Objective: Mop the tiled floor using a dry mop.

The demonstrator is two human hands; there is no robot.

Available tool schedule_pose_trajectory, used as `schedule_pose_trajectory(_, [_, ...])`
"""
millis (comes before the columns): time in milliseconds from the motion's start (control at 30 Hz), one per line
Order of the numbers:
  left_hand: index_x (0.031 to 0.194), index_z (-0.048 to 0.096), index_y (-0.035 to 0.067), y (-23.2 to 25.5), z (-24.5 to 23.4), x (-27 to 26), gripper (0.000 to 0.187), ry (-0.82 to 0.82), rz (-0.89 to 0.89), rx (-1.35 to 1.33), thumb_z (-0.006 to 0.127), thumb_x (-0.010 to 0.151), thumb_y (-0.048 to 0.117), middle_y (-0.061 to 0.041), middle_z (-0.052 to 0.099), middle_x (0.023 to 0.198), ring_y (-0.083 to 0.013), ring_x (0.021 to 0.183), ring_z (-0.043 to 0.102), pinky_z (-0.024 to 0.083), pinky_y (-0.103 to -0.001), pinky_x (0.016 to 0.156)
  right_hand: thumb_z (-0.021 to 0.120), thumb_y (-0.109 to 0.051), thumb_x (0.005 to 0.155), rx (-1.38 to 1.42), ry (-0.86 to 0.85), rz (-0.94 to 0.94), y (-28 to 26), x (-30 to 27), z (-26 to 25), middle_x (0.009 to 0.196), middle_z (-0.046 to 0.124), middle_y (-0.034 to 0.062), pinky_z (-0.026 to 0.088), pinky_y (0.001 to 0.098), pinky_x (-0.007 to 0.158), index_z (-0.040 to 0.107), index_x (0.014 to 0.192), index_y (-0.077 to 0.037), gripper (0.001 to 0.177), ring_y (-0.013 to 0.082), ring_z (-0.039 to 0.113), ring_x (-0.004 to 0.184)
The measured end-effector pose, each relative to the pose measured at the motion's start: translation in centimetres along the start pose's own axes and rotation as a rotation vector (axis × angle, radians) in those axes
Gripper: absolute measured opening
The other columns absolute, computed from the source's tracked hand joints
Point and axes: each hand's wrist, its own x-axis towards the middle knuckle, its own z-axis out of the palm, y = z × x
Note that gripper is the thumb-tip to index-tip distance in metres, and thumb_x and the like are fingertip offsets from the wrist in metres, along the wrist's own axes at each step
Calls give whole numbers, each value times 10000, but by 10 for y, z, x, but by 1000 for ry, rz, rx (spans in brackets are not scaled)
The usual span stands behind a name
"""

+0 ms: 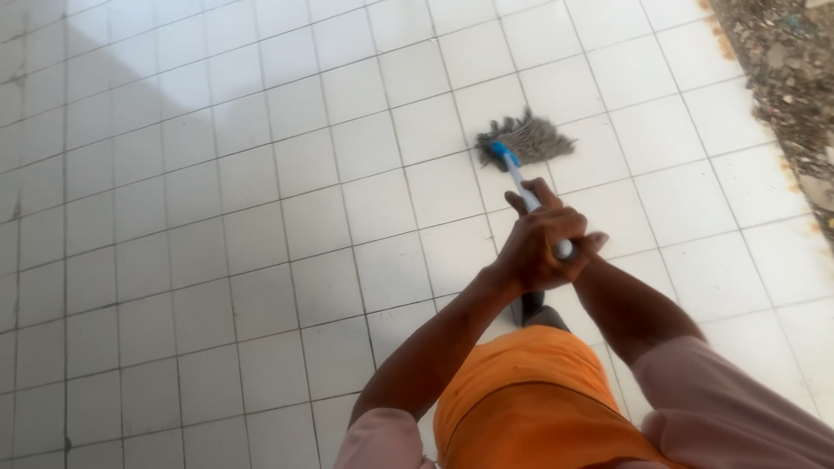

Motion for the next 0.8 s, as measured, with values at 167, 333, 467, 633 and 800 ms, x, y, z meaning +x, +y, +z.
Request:
schedule_pose_trajectory(167, [697,528,104,25,-31,-46,350,-167,8,133,610,1004,250,-61,588,655,-193,571,535,470,-374,606,586,-352,1032,-76,-15,-131,-18,-10,90,727,561,12,436,254,494,537,1204,-101,309,84,467,559])
schedule_pose_trajectory(333, [749,601,77,42,-32,-56,316,-179,-151,136,623,976,294,-87,647,699,-209,578,613,505,-361,599,687,-410,942,-349,-93,-60,-71,-23,121,641,561,7,424,288,457,564,1145,-133,365,118,485,488])
schedule_pose_trajectory(467, [724,602,88,33,-26,-52,365,-37,-179,287,660,955,365,-78,653,664,-206,552,608,487,-361,613,664,-364,1004,-336,-372,-309,-43,-7,126,655,518,35,425,284,498,558,1043,-105,281,129,464,546])
schedule_pose_trajectory(633, [718,542,114,24,-15,-20,442,119,-199,328,650,981,453,-48,614,668,-166,532,555,447,-329,524,639,-328,1039,-253,-500,-404,-13,23,83,696,497,39,416,281,524,553,996,-96,251,131,449,594])
schedule_pose_trajectory(800, [729,479,135,30,1,35,450,302,-129,255,716,989,415,11,556,637,-102,543,508,410,-311,534,635,-316,1034,-46,-499,-276,-5,41,22,732,493,23,409,276,527,550,992,-99,238,122,449,617])
